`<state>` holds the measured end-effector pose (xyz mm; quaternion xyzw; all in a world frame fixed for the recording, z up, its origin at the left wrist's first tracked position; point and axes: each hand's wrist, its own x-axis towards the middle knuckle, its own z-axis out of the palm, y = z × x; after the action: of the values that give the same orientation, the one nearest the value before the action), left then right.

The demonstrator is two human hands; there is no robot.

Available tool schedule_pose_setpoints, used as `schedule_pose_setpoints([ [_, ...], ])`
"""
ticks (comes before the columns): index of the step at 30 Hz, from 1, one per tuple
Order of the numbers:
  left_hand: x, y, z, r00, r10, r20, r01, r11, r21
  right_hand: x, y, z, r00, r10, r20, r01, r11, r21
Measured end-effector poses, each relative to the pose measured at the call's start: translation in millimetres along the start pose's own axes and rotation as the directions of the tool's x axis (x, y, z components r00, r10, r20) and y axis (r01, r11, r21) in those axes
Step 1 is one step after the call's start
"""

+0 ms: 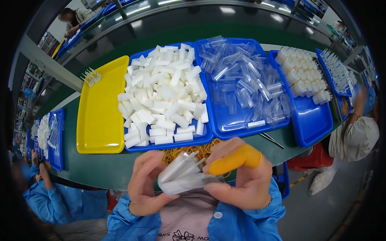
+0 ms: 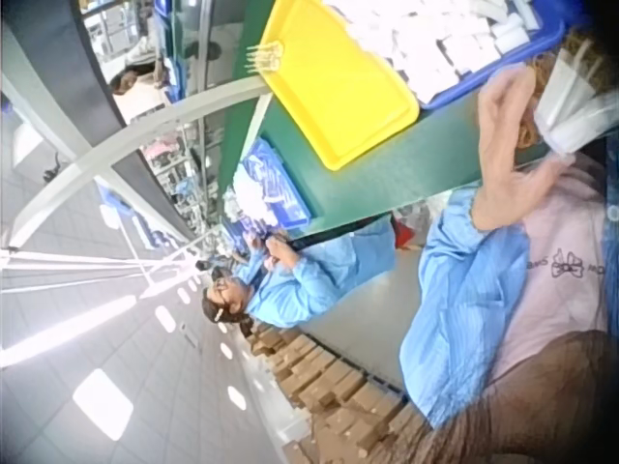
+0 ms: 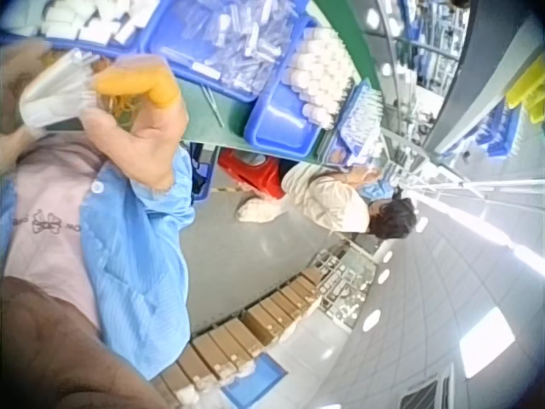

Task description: The person assembles small white plastic components by inserting them into clear plastic sleeves and securing them with rubber bands. They use a yellow-handled tool to manipulate the parts and a pair of scissors to trim excess material from the rubber bands. The finished units are placed into a blue tray.

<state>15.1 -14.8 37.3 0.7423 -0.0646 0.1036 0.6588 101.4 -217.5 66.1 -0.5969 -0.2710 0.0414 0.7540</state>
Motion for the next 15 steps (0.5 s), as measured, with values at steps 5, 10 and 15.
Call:
schedule_pose_setpoints([
  [5,6.0,-3.8,-2.0,0.719,-0.220,0.660,0.683,0.403,-0.610,7.5,1.6,-15.7,0.967,0.145,0.209,-0.127,0.987,-0.095],
  [10,11.6,-7.2,1.9,0.560,-0.292,0.775,0.827,0.143,-0.544,9.3,2.2,-0.3,0.985,0.050,0.167,0.031,0.893,-0.450],
  [15,7.1,-9.2,0.1,0.636,-0.304,0.709,0.766,0.142,-0.626,3.7,-2.0,0.2,0.856,0.103,0.507,0.111,0.921,-0.374],
])
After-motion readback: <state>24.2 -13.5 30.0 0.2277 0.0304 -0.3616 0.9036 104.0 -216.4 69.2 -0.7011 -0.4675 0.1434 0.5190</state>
